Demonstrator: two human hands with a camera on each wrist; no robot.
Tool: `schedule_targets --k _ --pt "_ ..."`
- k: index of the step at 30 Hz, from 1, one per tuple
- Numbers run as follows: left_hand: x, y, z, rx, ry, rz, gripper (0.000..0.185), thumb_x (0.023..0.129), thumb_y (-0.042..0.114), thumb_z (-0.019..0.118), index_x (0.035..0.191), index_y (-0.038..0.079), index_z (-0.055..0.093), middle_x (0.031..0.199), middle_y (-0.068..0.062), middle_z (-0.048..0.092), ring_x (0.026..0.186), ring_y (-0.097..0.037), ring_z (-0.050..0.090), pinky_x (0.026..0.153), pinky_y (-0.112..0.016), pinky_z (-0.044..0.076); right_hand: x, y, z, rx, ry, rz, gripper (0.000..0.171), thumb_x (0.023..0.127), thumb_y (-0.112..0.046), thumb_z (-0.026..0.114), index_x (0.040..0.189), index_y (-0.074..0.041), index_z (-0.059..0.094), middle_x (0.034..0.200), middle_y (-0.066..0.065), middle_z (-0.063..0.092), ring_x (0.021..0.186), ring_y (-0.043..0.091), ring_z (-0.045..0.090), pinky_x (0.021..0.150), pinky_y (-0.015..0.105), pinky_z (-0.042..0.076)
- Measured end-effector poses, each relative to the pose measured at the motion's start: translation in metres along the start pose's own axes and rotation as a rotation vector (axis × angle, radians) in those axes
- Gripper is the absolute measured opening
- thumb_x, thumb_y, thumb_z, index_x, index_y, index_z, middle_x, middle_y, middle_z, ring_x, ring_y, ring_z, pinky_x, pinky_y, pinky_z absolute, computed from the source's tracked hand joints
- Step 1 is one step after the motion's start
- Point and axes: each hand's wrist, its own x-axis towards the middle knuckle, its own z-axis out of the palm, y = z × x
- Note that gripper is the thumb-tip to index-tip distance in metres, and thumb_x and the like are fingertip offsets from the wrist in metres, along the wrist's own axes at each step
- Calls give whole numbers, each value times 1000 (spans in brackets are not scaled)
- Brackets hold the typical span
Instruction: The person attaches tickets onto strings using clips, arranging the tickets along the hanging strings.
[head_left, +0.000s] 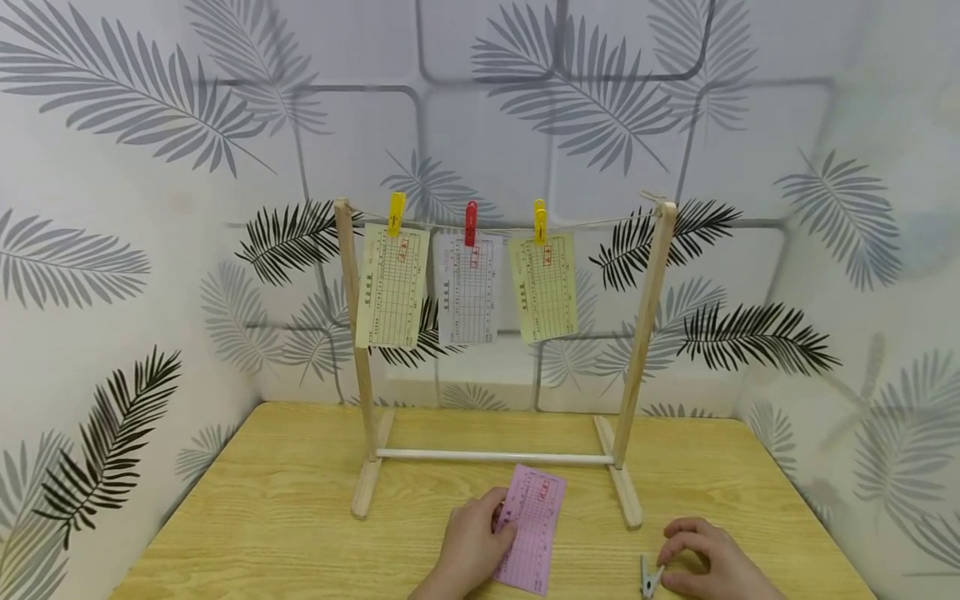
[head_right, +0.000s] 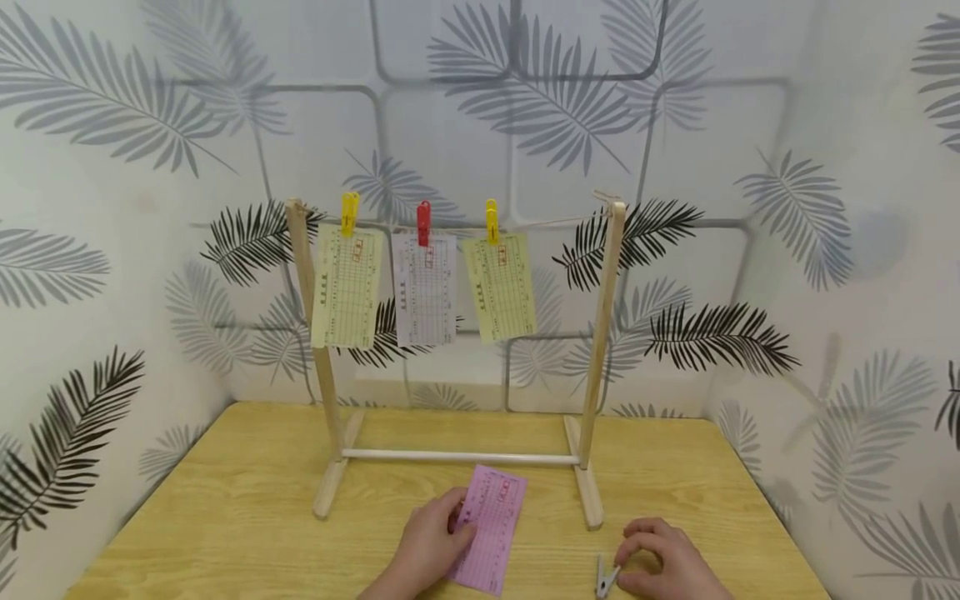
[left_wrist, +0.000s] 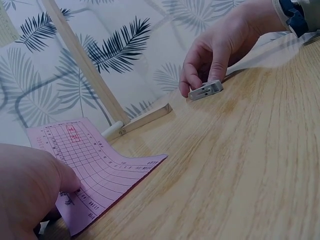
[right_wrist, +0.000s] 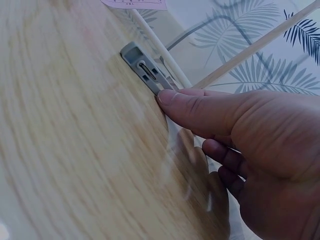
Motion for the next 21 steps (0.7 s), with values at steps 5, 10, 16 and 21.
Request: schedule_targets --k 5,10,16,21 --pt "0 0 1 11 1 2 39 91 13 87 128 13 75 95 6 77 84 -11 61 85 -44 45 -2 -4 2 -20 26 -19 8 100 -12 83 101 -16 75 137 18 59 126 49 47 96 58 44" --pt "1 1 0 21 7 9 37 91 13 87 126 14 75 96 6 78 84 -11 62 84 -43 45 -2 -4 1 -60 46 -34 11 100 -15 84 97 -19 74 135 16 61 124 41 47 94 50 42" --pt "0 2 -1 9 2 0 37 91 12 86 126 13 76 96 5 78 83 -10 60 83 -42 44 -2 -2 -1 -54 36 -66 18 97 -14 86 103 -16 69 134 16 63 125 31 52 96 44 45" --pt "0 2 -1 5 0 1 38 91 12 86 127 13 76 97 5 79 84 -10 61 84 -43 45 -1 -1 -5 -31 1 -67 34 98 -16 86 127 -7 70 135 16 65 123 4 54 94 27 48"
